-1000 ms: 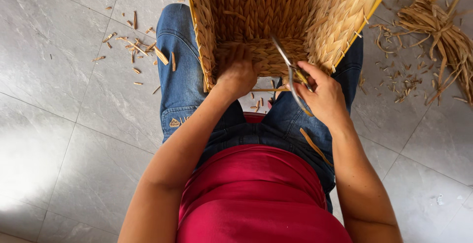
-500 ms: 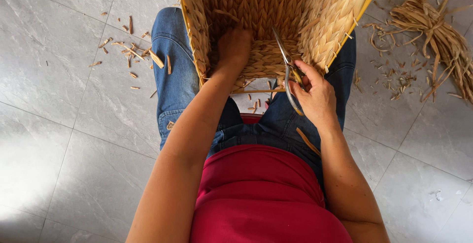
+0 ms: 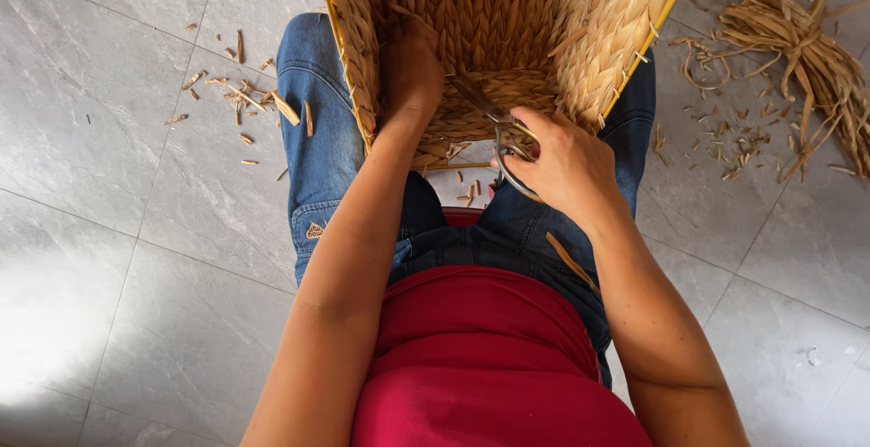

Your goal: The person sits on the floor with a woven water-hyacinth basket on their lap and uses scissors to trim excess straw ends from the basket's woven surface and edges. They rotate the basket to reach different sides, pluck loose clippings from the weave, and drop cut pieces onto the floor.

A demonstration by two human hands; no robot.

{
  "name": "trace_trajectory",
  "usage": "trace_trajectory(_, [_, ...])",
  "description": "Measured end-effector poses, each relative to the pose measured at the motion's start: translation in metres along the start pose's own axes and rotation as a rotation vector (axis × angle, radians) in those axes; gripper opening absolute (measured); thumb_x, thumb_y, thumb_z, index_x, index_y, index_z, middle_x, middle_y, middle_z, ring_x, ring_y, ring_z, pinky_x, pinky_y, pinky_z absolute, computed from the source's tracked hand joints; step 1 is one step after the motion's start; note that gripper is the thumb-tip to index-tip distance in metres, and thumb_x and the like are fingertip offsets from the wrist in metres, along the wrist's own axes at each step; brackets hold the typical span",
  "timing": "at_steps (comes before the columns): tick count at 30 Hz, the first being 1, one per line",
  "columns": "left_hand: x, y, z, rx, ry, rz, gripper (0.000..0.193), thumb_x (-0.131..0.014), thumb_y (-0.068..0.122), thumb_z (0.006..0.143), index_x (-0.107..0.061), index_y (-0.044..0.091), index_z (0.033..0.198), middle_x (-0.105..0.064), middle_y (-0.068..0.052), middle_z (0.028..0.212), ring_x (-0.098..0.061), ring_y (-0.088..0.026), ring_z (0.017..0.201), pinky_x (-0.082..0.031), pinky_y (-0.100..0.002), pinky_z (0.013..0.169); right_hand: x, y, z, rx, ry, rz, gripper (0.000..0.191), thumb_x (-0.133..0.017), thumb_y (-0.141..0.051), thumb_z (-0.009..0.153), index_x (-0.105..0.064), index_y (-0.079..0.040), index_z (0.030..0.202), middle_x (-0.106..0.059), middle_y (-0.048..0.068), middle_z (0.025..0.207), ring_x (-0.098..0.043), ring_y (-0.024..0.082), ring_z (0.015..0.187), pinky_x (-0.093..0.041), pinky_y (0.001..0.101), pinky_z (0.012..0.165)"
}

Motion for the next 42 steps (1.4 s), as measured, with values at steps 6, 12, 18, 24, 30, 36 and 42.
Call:
trace_trajectory(6, [-0.015, -0.005, -0.009, 0.022, -0.135, 0.146, 0.021, -0.056, 0.008, 0.092, -0.067, 0.006, 0.109, -0.063, -0.026, 0.118, -0.063, -0.043, 0.109, -0.054, -0.051, 0.089, -0.006, 0.0, 0.008, -0.018, 0.025, -0.05, 0.056, -0.078, -0.041, 0.084, -0.065, -0.021, 0.135, -0.075, 0.013, 0.1, -0.072, 0.033, 0.089, -0.055, 0.047, 0.071])
trace_trajectory(12, [-0.029, -0.017, -0.015, 0.228, -0.308, 0.12, 0.028, -0.052, 0.015, 0.101, -0.059, 0.007, 0.127, -0.068, -0.027, 0.115, -0.065, -0.043, 0.109, -0.053, -0.051, 0.092, -0.025, 0.032, -0.017, -0.107, 0.109, 0.33, 0.051, -0.076, -0.024, 0.091, -0.064, -0.019, 0.14, -0.074, 0.008, 0.087, -0.073, 0.019, 0.076, -0.055, 0.0321, 0.067])
trace_trajectory(18, [-0.012, -0.001, -0.062, -0.307, -0.245, 0.156, 0.064, -0.051, 0.041, 0.11, -0.046, -0.011, 0.147, -0.063, -0.032, 0.125, -0.066, -0.044, 0.106, -0.055, -0.048, 0.089, -0.035, 0.069, -0.05, 0.076, 0.302, 0.923, 0.057, -0.077, -0.006, 0.095, -0.056, -0.002, 0.149, -0.061, 0.001, 0.092, -0.059, 0.007, 0.081, -0.048, 0.0195, 0.068])
trace_trajectory(24, [0.05, 0.037, -0.109, -0.409, -0.243, -0.093, 0.051, -0.066, 0.038, 0.104, -0.059, 0.001, 0.138, -0.063, -0.022, 0.138, -0.06, -0.037, 0.129, -0.05, -0.044, 0.108, -0.039, 0.087, -0.074, 0.111, 0.519, 1.242, 0.052, -0.065, 0.005, 0.101, -0.052, 0.0, 0.152, -0.062, 0.001, 0.098, -0.055, 0.006, 0.077, -0.045, 0.0211, 0.065])
trace_trajectory(30, [0.155, 0.056, -0.124, -0.512, 0.474, -0.177, 0.054, -0.074, -0.001, 0.1, -0.049, 0.007, 0.146, -0.048, -0.013, 0.15, -0.05, -0.036, 0.136, -0.047, -0.042, 0.113, -0.051, 0.088, -0.064, 0.023, 0.536, 1.196, 0.056, -0.067, 0.003, 0.099, -0.051, -0.004, 0.153, -0.061, 0.0, 0.094, -0.052, 0.005, 0.07, -0.042, 0.02, 0.059])
trace_trajectory(36, [0.124, 0.028, -0.043, -0.295, 0.296, -0.488, 0.066, -0.06, -0.007, 0.106, -0.031, 0.012, 0.163, -0.048, -0.014, 0.161, -0.058, -0.03, 0.141, -0.052, -0.036, 0.117, -0.049, 0.093, -0.056, -0.073, 0.48, 1.149, 0.055, -0.07, -0.004, 0.098, -0.055, -0.006, 0.152, -0.058, -0.004, 0.085, -0.049, 0.003, 0.064, -0.04, 0.0189, 0.055])
trace_trajectory(42, [0.132, 0.043, -0.026, -0.271, 0.368, -0.507, 0.063, -0.057, -0.009, 0.104, -0.043, 0.015, 0.16, -0.066, -0.014, 0.145, -0.074, -0.027, 0.123, -0.06, -0.033, 0.102, -0.046, 0.095, -0.054, -0.051, 0.49, 1.246, 0.053, -0.07, -0.003, 0.097, -0.057, -0.006, 0.148, -0.056, -0.004, 0.08, -0.048, 0.004, 0.061, -0.038, 0.0189, 0.052])
Point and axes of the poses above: each hand's wrist, its own z-axis towards the middle knuckle, its own x-axis out of the back of the hand, y = z × x, the point moved 3 cm from there along z, towards the middle knuckle
